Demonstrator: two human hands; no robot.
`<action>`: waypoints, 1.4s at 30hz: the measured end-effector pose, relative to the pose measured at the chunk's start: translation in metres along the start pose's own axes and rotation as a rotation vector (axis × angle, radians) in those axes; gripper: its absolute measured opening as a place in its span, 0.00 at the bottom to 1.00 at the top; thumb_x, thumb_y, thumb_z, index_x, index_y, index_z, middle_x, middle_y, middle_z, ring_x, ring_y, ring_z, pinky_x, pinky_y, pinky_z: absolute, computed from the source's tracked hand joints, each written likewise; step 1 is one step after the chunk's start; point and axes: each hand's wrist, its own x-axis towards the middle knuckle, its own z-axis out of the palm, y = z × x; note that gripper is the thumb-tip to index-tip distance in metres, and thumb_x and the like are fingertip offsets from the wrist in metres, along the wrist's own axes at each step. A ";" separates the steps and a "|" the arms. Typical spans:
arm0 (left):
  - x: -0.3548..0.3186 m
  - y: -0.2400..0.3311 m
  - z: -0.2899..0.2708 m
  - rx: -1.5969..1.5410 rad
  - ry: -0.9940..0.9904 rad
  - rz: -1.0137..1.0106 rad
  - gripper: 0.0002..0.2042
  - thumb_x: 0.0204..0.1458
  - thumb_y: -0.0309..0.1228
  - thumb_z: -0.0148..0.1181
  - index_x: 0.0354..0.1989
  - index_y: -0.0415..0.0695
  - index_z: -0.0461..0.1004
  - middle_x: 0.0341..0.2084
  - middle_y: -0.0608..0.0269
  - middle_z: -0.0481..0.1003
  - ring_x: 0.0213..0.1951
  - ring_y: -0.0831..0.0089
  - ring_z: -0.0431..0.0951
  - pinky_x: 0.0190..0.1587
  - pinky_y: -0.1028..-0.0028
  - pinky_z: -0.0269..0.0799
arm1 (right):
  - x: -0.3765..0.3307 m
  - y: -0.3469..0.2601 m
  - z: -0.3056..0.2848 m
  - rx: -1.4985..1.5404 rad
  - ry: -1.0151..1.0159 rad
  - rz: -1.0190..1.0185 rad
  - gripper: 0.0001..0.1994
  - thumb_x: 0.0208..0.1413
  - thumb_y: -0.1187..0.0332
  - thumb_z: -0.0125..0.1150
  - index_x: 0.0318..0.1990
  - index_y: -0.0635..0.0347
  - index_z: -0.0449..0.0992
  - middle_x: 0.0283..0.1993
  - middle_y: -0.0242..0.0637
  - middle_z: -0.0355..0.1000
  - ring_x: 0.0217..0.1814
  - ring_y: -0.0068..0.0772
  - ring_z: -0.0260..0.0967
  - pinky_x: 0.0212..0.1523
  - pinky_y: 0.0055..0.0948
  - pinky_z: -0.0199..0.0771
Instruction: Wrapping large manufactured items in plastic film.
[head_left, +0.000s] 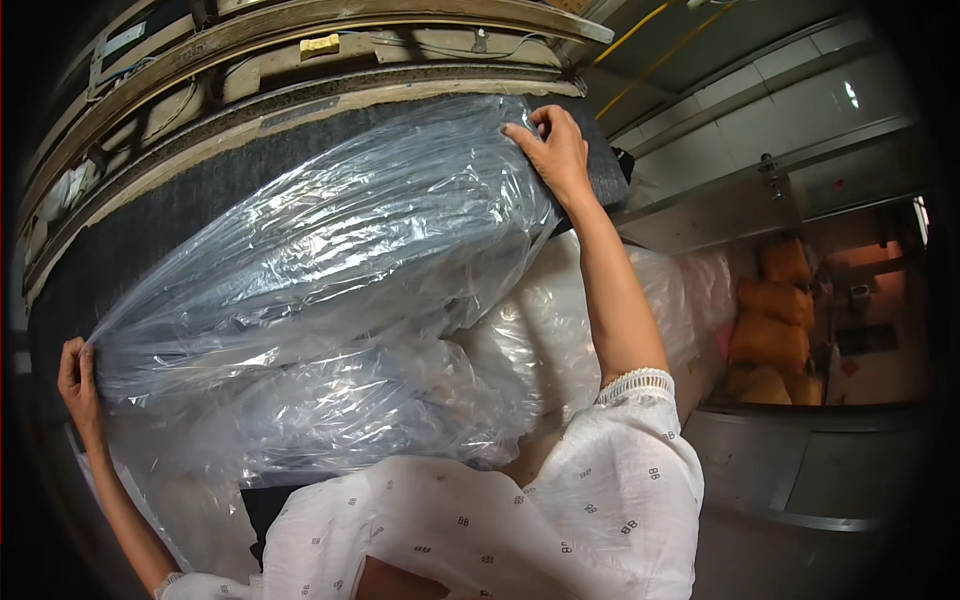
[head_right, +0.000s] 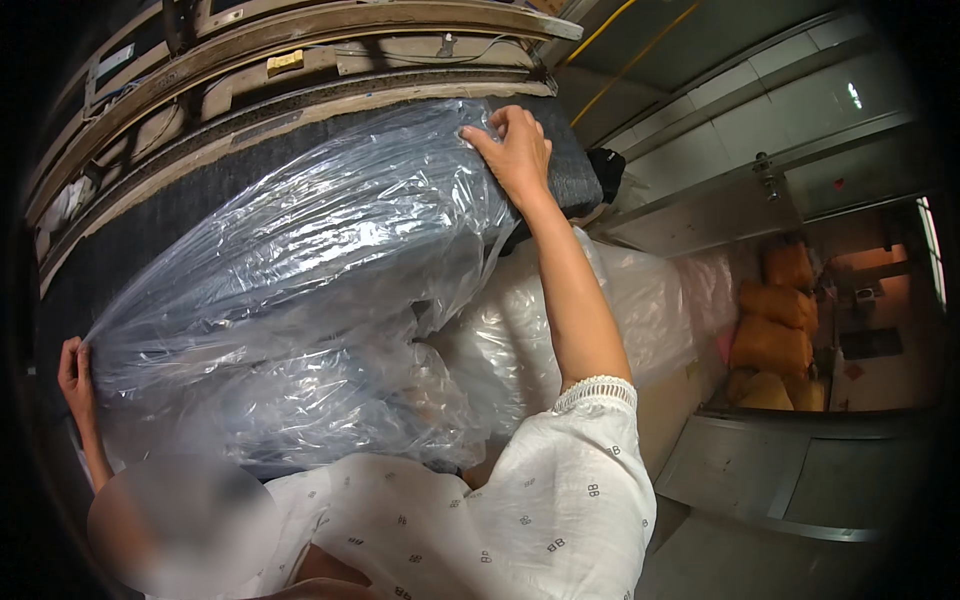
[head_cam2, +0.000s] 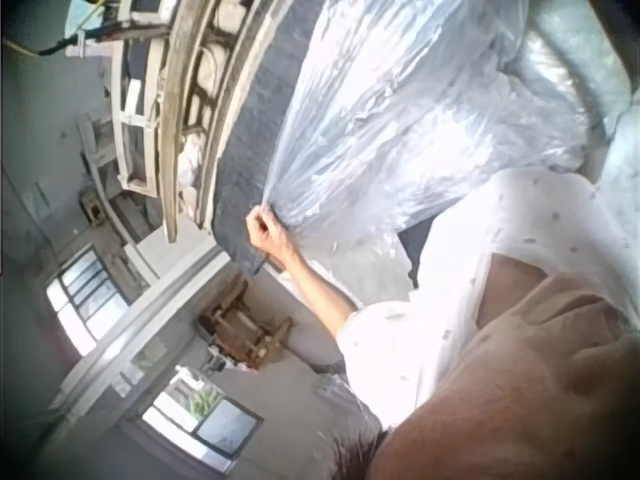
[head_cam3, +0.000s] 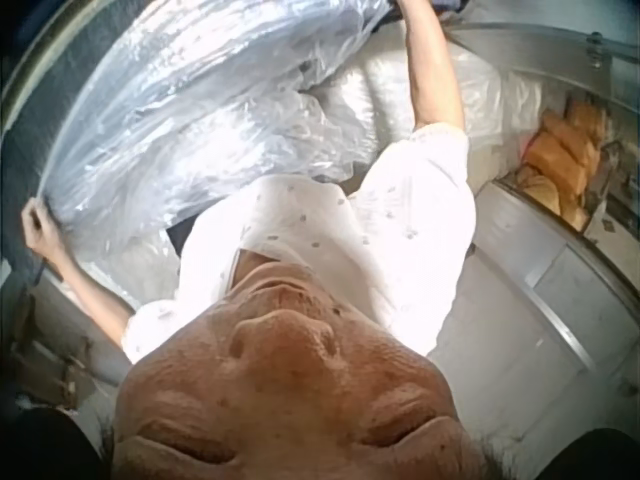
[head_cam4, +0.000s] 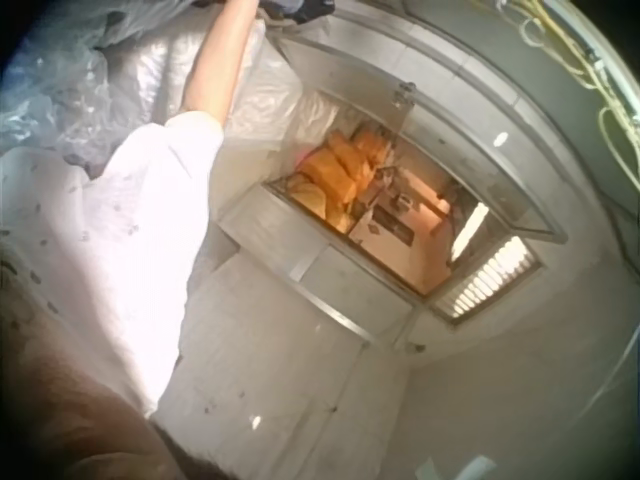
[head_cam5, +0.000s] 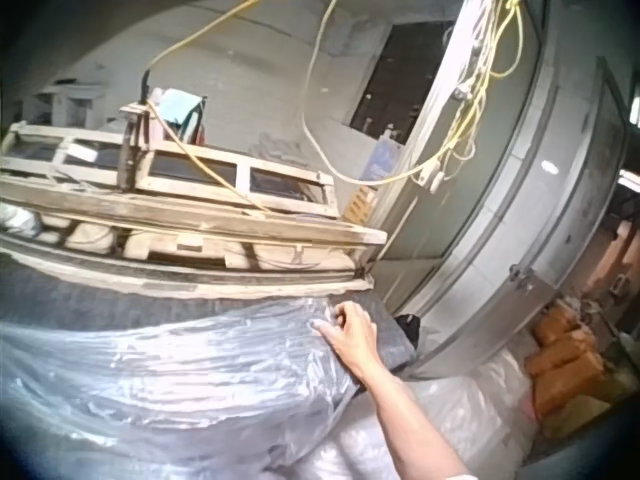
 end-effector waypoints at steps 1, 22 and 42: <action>-0.003 0.001 -0.005 0.012 -0.059 -0.018 0.04 0.56 0.25 0.50 0.33 0.38 0.66 0.29 0.75 0.62 0.32 0.87 0.60 0.37 0.89 0.55 | 0.000 0.000 0.001 0.007 0.001 0.003 0.17 0.40 0.55 0.66 0.30 0.57 0.72 0.31 0.34 0.68 0.34 0.35 0.66 0.38 0.34 0.64; -0.117 0.016 -0.090 0.168 0.149 -0.079 0.05 0.51 0.22 0.55 0.34 0.34 0.72 0.28 0.68 0.63 0.32 0.80 0.63 0.36 0.85 0.57 | -0.010 -0.062 0.017 0.165 -0.110 -0.013 0.13 0.44 0.61 0.63 0.31 0.63 0.76 0.29 0.39 0.72 0.29 0.32 0.68 0.32 0.29 0.66; 0.076 -0.039 0.003 -0.013 0.599 0.002 0.16 0.56 0.38 0.51 0.43 0.38 0.73 0.35 0.67 0.73 0.38 0.80 0.70 0.43 0.79 0.64 | 0.036 -0.066 0.080 0.497 0.368 0.084 0.08 0.51 0.67 0.54 0.34 0.63 0.69 0.29 0.42 0.71 0.31 0.38 0.69 0.35 0.33 0.67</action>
